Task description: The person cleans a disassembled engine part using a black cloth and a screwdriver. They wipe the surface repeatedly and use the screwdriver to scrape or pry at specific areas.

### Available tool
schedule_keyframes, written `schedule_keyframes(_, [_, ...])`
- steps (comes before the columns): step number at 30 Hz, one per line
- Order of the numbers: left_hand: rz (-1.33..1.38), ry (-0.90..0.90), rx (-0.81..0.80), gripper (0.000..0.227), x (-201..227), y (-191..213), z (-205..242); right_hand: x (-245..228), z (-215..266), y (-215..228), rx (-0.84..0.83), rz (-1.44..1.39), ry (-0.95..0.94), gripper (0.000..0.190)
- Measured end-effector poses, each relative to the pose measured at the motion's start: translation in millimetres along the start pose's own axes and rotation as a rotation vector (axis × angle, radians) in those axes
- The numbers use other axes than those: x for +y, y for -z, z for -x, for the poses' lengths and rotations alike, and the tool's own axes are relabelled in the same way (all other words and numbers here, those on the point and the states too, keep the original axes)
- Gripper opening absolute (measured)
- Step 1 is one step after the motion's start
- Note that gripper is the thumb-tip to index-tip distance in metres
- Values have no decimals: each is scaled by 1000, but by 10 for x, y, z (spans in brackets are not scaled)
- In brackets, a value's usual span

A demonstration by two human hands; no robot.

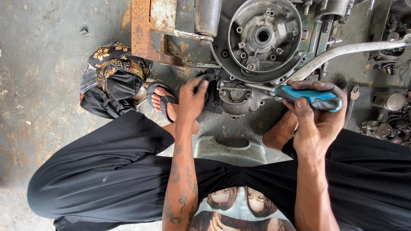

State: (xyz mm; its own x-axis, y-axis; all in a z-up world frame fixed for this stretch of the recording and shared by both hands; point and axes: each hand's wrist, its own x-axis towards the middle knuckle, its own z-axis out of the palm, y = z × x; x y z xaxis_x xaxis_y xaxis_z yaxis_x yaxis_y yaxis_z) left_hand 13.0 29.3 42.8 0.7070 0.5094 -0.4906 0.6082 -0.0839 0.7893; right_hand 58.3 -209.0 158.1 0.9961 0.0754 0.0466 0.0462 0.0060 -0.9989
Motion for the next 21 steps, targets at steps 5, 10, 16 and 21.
schedule_keyframes(5, [-94,-265,-30,30,-526,-223,-252,-6,12,-33,-6,-34,-13,33])
schedule_keyframes(10, [122,-257,165,15,-392,-288,-178,-24,47,33,-2,-6,-7,33])
schedule_keyframes(16, [774,110,-148,62,-441,-317,-222,4,53,14,-6,-14,-14,35])
schedule_keyframes(21, [707,96,-109,40,-425,-447,-306,20,31,-36,-30,-50,12,37])
